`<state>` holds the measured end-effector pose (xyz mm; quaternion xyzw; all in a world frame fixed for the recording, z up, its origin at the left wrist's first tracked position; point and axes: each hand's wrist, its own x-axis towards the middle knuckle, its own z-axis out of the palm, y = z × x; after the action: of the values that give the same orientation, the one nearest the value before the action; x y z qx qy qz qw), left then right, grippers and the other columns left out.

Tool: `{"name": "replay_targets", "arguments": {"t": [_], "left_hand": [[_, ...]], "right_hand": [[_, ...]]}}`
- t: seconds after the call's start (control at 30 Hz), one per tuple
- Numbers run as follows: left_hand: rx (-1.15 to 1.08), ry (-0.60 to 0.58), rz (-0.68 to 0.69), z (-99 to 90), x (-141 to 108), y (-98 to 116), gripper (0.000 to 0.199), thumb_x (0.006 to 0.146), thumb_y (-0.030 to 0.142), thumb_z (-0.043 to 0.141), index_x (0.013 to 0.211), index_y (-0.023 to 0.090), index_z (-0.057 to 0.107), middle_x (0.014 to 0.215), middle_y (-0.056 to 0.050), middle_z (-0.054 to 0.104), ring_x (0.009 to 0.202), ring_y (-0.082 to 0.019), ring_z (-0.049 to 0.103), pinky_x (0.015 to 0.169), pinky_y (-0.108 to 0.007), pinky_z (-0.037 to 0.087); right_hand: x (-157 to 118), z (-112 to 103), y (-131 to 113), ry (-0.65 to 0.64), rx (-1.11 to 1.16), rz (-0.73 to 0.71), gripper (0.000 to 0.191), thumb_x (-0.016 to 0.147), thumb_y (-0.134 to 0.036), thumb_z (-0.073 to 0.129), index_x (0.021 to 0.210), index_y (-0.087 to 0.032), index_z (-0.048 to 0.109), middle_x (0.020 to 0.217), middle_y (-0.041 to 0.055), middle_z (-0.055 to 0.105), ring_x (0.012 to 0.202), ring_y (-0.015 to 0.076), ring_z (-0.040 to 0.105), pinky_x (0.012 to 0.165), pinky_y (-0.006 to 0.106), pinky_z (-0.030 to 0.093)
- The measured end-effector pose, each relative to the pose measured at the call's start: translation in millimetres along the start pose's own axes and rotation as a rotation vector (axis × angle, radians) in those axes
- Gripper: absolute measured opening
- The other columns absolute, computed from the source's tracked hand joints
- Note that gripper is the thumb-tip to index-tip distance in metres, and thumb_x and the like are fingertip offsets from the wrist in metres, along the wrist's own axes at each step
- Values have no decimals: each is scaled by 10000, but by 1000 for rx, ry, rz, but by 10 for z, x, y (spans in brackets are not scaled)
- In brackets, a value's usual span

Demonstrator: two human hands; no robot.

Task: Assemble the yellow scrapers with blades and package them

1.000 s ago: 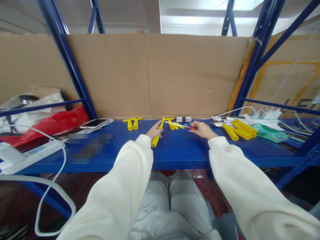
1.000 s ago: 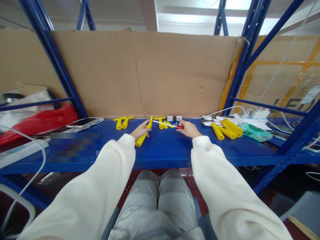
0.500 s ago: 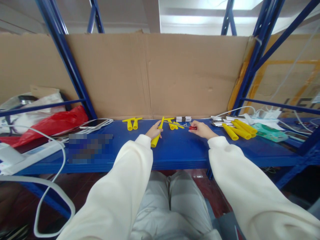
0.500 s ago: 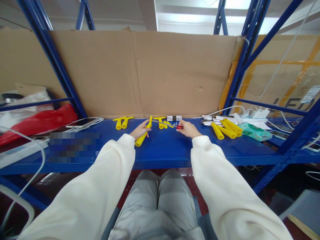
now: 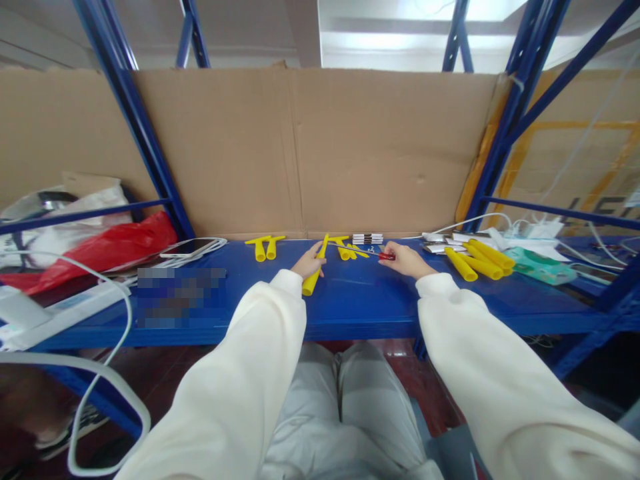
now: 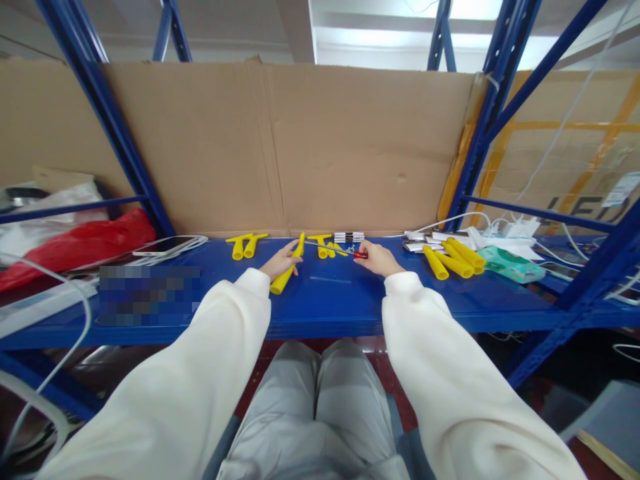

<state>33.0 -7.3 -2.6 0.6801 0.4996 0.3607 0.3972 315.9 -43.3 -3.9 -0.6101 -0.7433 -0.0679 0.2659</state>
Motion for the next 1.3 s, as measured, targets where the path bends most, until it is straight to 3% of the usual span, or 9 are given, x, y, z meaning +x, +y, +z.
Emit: {"name": "replay_targets", "arguments": {"t": [0.27, 0.47, 0.7, 1.3], "left_hand": [[-33, 15, -12, 4, -28, 20, 742, 827, 80, 554, 1526, 213, 340, 1108, -95, 666, 486, -70, 572, 575, -221, 513], [-10, 13, -4, 2, -43, 37, 741, 822, 81, 553, 1522, 206, 344, 1085, -89, 668, 490, -81, 582, 590, -239, 522], [-5, 3, 1, 6, -41, 32, 738, 828, 66, 545, 1523, 199, 336, 1050, -79, 677, 467, -76, 559, 560, -229, 501], [5, 55, 1, 9, -21, 18, 727, 811, 72, 576, 1505, 195, 395, 889, -37, 664, 482, -97, 577, 567, -236, 508]], "right_hand": [[-2, -19, -9, -104, 53, -65, 176, 851, -345, 601, 744, -207, 621, 778, 49, 714, 700, 186, 631, 634, 274, 418], [15, 29, 32, -51, 124, -59, 131, 805, -335, 663, 845, -216, 626, 819, 41, 724, 715, 183, 637, 640, 266, 445], [-1, -1, 11, -63, 72, -75, 146, 822, -339, 640, 763, -214, 594, 799, 43, 710, 717, 187, 626, 649, 270, 424], [24, 32, 43, -42, 156, -113, 131, 813, -325, 635, 767, -201, 633, 793, 49, 718, 713, 188, 631, 668, 278, 455]]}}
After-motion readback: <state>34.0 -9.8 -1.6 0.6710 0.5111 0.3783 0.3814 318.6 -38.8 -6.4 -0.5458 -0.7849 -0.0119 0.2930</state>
